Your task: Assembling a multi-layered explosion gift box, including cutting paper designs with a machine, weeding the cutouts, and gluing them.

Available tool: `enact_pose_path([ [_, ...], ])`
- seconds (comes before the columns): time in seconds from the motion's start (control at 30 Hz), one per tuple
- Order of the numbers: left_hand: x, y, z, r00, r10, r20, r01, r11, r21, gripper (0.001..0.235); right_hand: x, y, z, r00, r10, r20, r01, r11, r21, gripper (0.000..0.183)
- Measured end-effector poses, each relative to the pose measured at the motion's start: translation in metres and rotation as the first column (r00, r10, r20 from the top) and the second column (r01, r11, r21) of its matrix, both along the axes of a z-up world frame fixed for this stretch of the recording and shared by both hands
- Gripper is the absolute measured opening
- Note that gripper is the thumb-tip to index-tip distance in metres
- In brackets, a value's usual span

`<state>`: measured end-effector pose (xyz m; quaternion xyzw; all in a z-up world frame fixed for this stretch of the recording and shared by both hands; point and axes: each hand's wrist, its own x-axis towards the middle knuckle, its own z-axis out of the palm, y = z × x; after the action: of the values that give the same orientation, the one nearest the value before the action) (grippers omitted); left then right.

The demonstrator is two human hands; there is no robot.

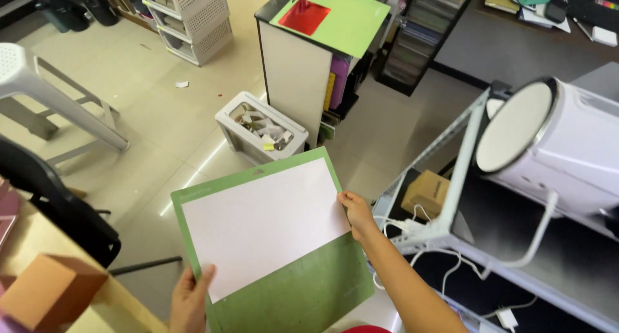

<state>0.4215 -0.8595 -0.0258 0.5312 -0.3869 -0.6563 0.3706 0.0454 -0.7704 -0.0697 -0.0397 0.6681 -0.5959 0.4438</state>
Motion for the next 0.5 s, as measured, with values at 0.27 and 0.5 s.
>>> enact_pose_path([
  [0.27,-0.048,-0.155,-0.034,0.969,-0.236,0.074,0.240,0.970,-0.037,0.064,-0.066,-0.150,0.006,0.997,-0.056,-0.050,0.055,0.998,-0.024,0.020],
  [0.5,-0.101,-0.305,0.005,0.973,-0.226,0.053,0.222,0.973,0.068,0.066,-0.124,-0.259,0.036,0.997,0.070,-0.021,-0.069,0.997,0.030,0.017],
])
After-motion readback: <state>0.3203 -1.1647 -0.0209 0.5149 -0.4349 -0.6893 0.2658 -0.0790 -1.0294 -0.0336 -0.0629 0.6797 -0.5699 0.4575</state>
